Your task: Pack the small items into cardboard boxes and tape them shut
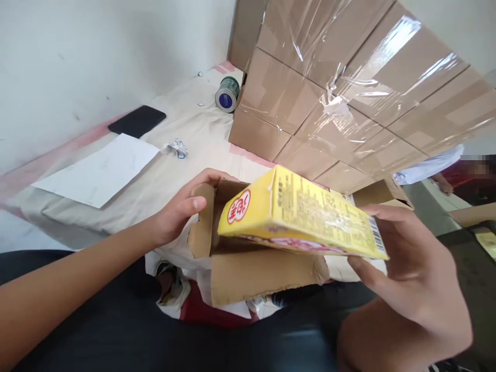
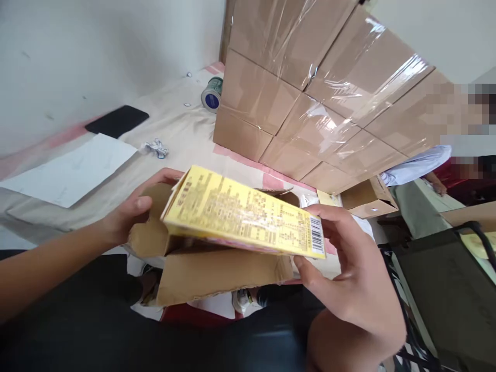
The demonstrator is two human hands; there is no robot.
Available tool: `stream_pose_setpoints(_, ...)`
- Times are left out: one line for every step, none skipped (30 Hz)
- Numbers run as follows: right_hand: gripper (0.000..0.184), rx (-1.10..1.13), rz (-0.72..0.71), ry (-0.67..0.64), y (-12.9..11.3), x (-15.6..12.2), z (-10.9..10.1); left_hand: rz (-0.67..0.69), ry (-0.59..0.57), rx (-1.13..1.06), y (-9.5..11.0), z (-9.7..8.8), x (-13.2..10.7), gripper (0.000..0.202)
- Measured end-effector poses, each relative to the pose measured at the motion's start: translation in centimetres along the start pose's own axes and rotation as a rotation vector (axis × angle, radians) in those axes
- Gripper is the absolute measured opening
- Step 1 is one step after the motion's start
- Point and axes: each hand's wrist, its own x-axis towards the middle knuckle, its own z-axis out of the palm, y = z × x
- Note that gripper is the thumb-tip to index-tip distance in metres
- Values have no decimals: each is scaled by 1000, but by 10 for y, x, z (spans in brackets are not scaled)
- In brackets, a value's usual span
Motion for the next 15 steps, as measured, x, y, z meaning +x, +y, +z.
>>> stream_pose_setpoints(60,-1,8,-3,1,0,-1,26,-23,-5,-1,0,0,54)
stream_pose_setpoints(61,6,14,-4,2,0,-1,44,-38,-12,-2,-1,1,54)
stream_pose_setpoints(62,19,8,-1,4,0,-1,54,-43,-21,-3,-2,2,53)
stream_pose_setpoints(62,29,6,4,6,1,-1,63,-41,-27,-3,-3,4,53)
stream_pose_setpoints(63,36,0,15,8,1,1,67,-34,-27,-4,-3,5,53)
stream_pose_setpoints(63,40,-9,32,9,2,2,72,-23,-19,-5,-4,7,53)
stream_pose_setpoints(62,42,-18,51,11,4,5,72,-15,-10,-5,-4,8,53)
stream_pose_setpoints(60,42,-30,69,12,5,8,70,-9,-5,-5,-4,8,53)
stream_pose_setpoints(58,41,-42,87,13,7,11,67,-8,-7,-5,-4,9,53)
stream_pose_setpoints(56,39,-56,105,13,9,15,58,-13,-18,-5,-4,9,53)
stream_pose_setpoints(54,39,-72,121,13,11,19,45,-18,-36,-4,-4,8,52)
stream_pose_setpoints(52,41,-86,135,14,12,22,32,-21,-52,-4,-4,8,51)
stream_pose_setpoints(51,48,-99,148,14,14,26,20,-20,-58,-4,-4,7,50)
stream_pose_setpoints(50,57,-107,159,15,15,29,10,-11,-55,-4,-4,7,50)
stream_pose_setpoints(50,62,-110,166,16,16,32,-5,0,-49,-4,-4,6,52)
